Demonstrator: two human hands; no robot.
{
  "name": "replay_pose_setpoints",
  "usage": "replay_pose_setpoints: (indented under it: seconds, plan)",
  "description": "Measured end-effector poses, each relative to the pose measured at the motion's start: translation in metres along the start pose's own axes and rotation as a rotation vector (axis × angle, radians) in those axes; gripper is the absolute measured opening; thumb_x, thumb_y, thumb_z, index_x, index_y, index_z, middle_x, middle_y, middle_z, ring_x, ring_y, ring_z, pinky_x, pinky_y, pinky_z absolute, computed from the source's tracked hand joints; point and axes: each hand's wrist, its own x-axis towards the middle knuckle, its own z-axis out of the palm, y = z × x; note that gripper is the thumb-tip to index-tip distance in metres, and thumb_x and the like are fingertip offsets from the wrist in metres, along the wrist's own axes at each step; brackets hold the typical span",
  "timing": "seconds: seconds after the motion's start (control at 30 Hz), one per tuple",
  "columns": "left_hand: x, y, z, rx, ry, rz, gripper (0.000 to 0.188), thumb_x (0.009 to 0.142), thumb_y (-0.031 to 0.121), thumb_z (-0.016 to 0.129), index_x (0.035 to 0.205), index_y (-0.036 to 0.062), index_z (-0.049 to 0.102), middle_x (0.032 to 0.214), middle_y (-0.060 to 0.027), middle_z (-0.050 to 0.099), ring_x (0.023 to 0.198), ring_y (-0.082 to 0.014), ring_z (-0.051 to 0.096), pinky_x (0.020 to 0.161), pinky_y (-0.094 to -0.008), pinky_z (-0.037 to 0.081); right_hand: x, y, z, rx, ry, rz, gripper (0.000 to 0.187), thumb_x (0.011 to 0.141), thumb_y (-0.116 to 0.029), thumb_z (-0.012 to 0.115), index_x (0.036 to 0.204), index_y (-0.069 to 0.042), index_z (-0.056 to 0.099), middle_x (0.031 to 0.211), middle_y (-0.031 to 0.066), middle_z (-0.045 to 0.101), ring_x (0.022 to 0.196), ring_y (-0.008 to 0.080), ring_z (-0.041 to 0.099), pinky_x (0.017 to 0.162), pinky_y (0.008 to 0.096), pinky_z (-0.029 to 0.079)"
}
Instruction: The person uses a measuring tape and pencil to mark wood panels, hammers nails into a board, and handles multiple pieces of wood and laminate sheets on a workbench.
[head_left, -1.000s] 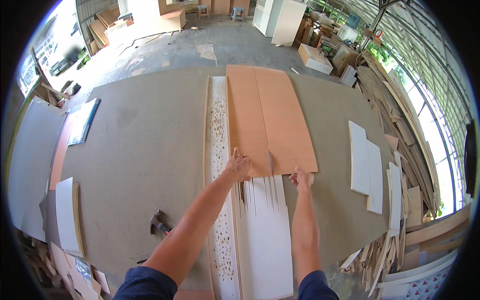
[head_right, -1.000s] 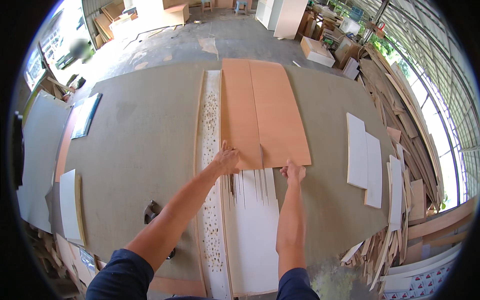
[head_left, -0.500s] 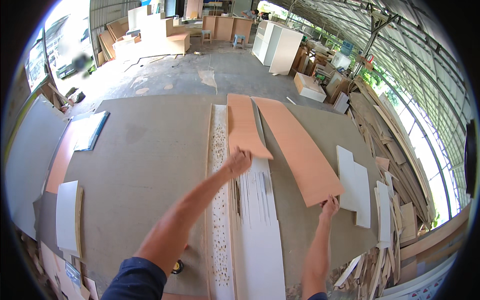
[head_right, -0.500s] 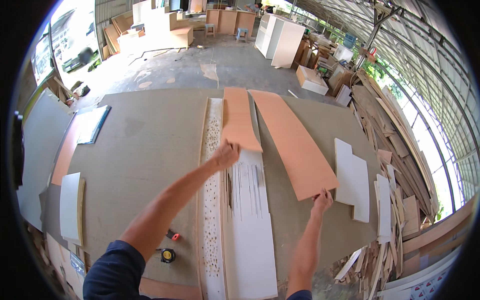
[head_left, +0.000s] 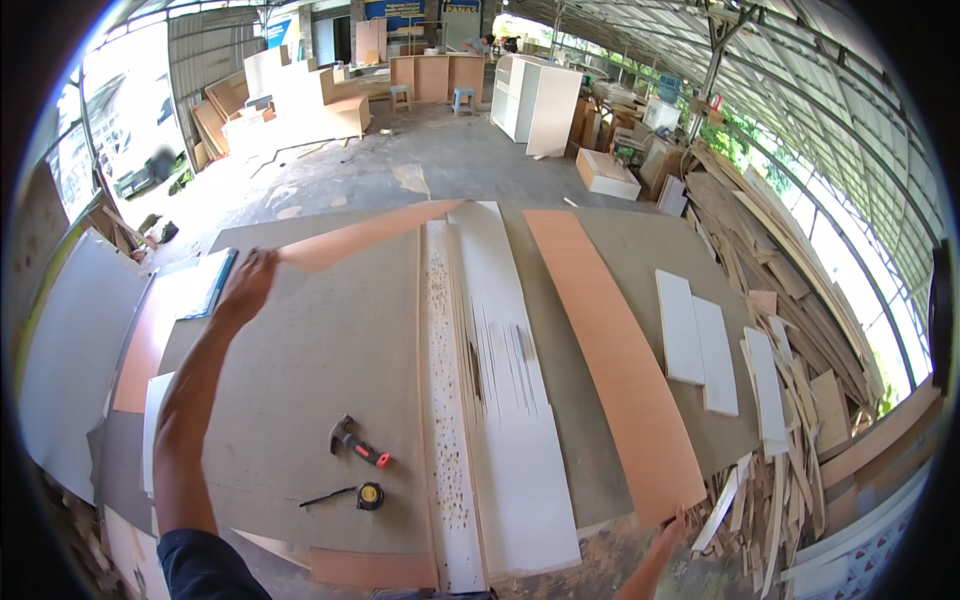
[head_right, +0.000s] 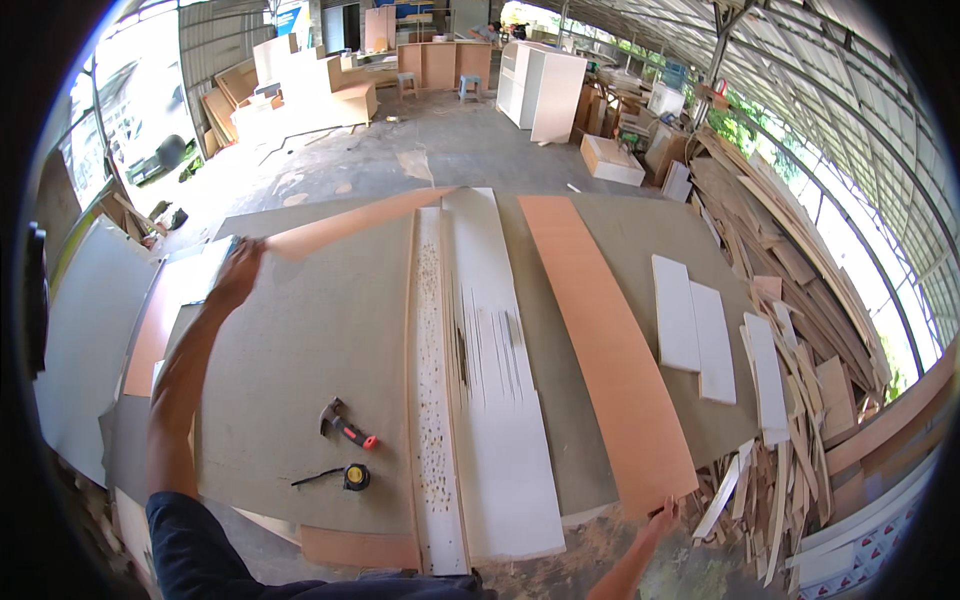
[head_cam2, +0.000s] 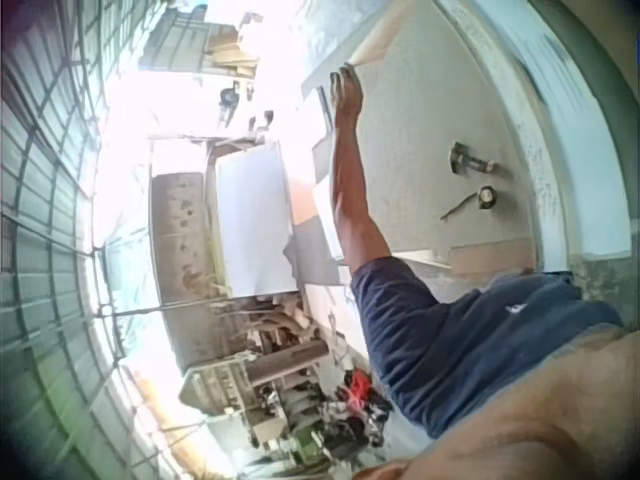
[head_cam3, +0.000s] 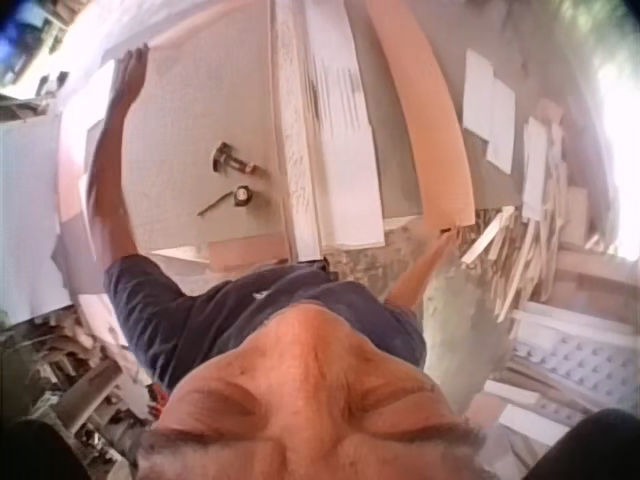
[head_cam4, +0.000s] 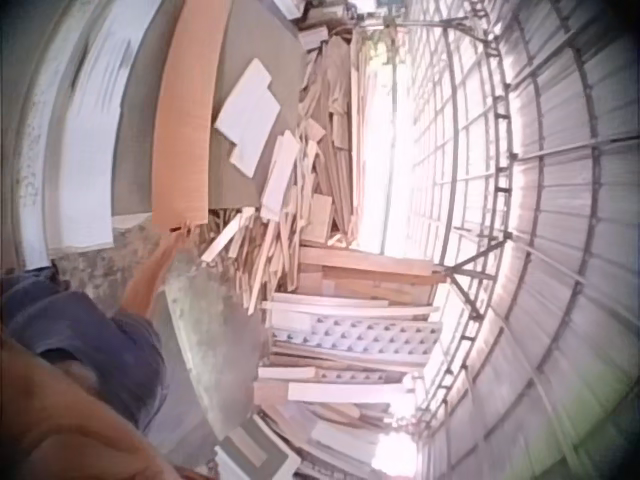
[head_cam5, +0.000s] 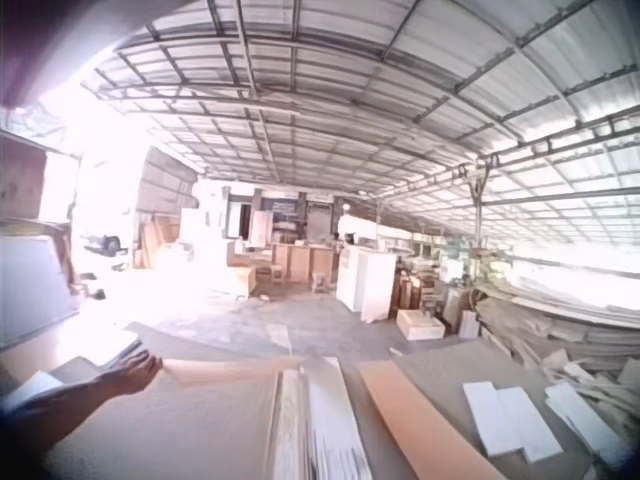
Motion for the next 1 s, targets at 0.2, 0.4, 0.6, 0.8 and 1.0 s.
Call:
replay_pose_setpoints:
  seconds: [0.2,0.4,0.6,0.8,1.0]
  plan:
    - [-0.203,-0.067,-0.051,0.087,0.007,-0.134,0.041,0.080,-0.015,0.044,0.118,-0.0033,0.053,0.118,-0.0255,0.058,0.115,-0.0450,0.053,0.103,-0.0490,0.043,-0.061,0.013,-0.108,-0.067,0.246,0.099,0.018,0.092,-0.023,0.062,0.093,-0.005,0.060,0.073,0.0024,0.057,0.056,0.0113,0.052,0.048,0.0277,0.040]
    - [-0.410,-0.051,-0.020,0.258,-0.027,-0.146,0.044,0.075,-0.015,0.049,0.118,-0.0043,0.055,0.123,-0.0265,0.056,0.120,-0.0445,0.051,0.107,-0.0491,0.040,-0.102,0.021,-0.198,0.276,0.051,0.168,0.031,0.093,-0.027,0.059,0.107,0.001,0.064,0.101,0.0135,0.065,0.085,0.0267,0.063,0.068,0.0388,0.051]
    - [-0.464,0.094,-0.035,-0.094,-0.344,-0.199,0.061,0.066,0.005,0.067,0.124,-0.0015,0.052,0.137,-0.0242,0.041,0.135,-0.0429,0.033,0.115,-0.0562,0.022,-0.119,-0.041,-0.228,0.026,-0.062,-0.265,0.054,0.095,-0.035,0.054,0.134,0.001,0.045,0.121,0.0174,0.058,0.111,0.0307,0.059,0.090,0.0413,0.049]
    - [-0.409,0.285,-0.005,-0.989,-0.405,-0.277,0.058,0.081,0.029,0.066,0.132,0.0052,0.053,0.135,-0.0205,0.050,0.130,-0.0370,0.042,0.107,-0.0465,0.033,-0.204,-0.181,-0.188,-0.986,0.119,-1.241,0.085,0.083,-0.054,0.068,0.136,0.009,0.042,0.128,0.0274,0.053,0.120,0.0414,0.049,0.105,0.0547,0.035]
    - [-0.305,0.528,0.043,-2.524,-1.438,-0.467,0.073,0.095,0.057,0.037,0.141,0.0003,0.041,0.138,-0.0185,0.050,0.126,-0.0315,0.049,0.106,-0.0466,0.036,-0.220,-0.195,-0.195,-0.661,0.240,-0.873,0.076,0.085,-0.050,0.065,0.134,0.005,0.046,0.124,0.0257,0.055,0.114,0.0390,0.050,0.099,0.0523,0.037]
